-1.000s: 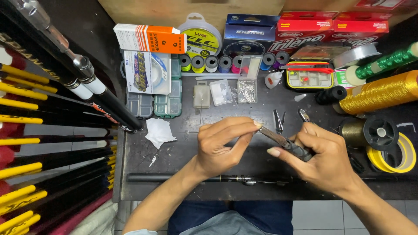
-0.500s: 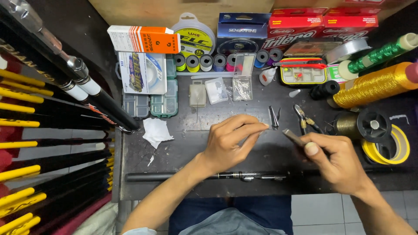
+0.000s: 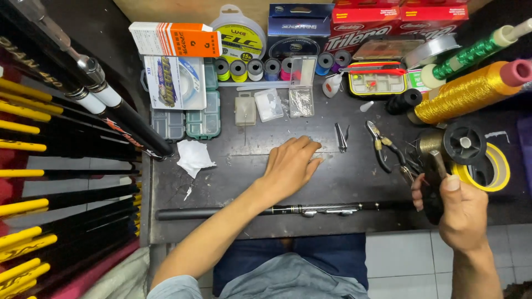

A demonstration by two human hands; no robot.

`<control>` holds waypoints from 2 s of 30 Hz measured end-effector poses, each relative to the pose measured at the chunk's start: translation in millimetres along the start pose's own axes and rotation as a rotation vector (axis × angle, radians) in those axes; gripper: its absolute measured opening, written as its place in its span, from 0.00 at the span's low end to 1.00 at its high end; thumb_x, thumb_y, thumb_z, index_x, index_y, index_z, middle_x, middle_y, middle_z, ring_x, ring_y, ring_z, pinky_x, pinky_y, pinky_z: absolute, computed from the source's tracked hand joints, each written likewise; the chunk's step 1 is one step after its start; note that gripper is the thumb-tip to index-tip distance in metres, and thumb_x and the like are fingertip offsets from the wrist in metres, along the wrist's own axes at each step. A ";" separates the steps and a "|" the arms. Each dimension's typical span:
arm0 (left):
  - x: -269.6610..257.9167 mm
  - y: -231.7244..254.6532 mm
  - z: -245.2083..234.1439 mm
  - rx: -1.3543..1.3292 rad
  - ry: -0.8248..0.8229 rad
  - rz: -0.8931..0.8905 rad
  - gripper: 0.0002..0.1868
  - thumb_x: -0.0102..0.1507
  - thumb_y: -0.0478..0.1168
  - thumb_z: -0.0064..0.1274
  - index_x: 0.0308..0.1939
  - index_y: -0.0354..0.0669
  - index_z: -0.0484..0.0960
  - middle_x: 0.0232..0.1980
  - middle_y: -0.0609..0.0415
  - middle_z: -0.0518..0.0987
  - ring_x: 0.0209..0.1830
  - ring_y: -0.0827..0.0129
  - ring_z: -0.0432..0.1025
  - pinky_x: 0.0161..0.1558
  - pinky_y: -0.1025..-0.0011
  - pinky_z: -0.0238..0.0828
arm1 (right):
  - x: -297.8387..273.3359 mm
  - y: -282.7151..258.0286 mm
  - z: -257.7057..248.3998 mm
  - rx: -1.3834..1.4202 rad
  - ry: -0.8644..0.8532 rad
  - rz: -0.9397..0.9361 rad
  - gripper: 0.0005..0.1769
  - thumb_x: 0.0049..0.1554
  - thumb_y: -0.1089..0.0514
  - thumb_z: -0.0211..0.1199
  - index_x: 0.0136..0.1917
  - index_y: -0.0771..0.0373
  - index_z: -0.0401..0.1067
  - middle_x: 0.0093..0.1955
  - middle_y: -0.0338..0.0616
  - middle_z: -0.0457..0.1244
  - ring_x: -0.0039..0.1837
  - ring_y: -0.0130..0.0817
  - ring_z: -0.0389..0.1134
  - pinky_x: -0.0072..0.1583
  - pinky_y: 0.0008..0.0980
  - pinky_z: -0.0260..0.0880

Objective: Selecting and preparing small metal guides to be attached to a fishing rod using pliers at a workbench.

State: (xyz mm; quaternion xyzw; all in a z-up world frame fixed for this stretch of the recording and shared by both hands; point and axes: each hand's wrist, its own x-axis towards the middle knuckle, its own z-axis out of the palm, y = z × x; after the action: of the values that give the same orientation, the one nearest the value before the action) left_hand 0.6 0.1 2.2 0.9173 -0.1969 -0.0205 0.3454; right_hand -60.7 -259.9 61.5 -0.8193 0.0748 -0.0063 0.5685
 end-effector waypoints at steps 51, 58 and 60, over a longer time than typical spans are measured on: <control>-26.4 -35.5 -62.0 0.159 0.212 -0.463 0.10 0.59 0.34 0.38 0.25 0.32 0.68 0.20 0.40 0.71 0.20 0.41 0.67 0.23 0.50 0.61 | -49.5 41.7 14.1 0.116 0.032 0.185 0.33 0.60 0.42 0.39 0.36 0.75 0.67 0.29 0.52 0.59 0.29 0.34 0.59 0.32 0.27 0.60; -10.3 -23.6 -36.8 0.134 0.196 -0.373 0.14 0.61 0.40 0.38 0.24 0.35 0.66 0.19 0.40 0.69 0.19 0.39 0.64 0.19 0.51 0.56 | -46.6 37.8 17.7 0.116 0.020 0.190 0.33 0.60 0.43 0.39 0.35 0.75 0.67 0.28 0.52 0.59 0.29 0.35 0.58 0.32 0.27 0.60; -3.5 -27.9 -28.8 0.148 0.261 -0.291 0.14 0.61 0.37 0.39 0.21 0.34 0.66 0.14 0.46 0.66 0.11 0.51 0.61 0.14 0.58 0.53 | -46.8 40.3 17.1 0.111 0.014 0.188 0.33 0.60 0.42 0.39 0.36 0.75 0.67 0.29 0.53 0.60 0.29 0.35 0.60 0.32 0.27 0.61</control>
State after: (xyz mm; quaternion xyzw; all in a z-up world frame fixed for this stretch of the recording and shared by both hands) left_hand 12.1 38.5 5.8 0.9538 -0.0168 0.0630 0.2931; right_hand -110.0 -251.7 21.4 -0.7758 0.1551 0.0370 0.6104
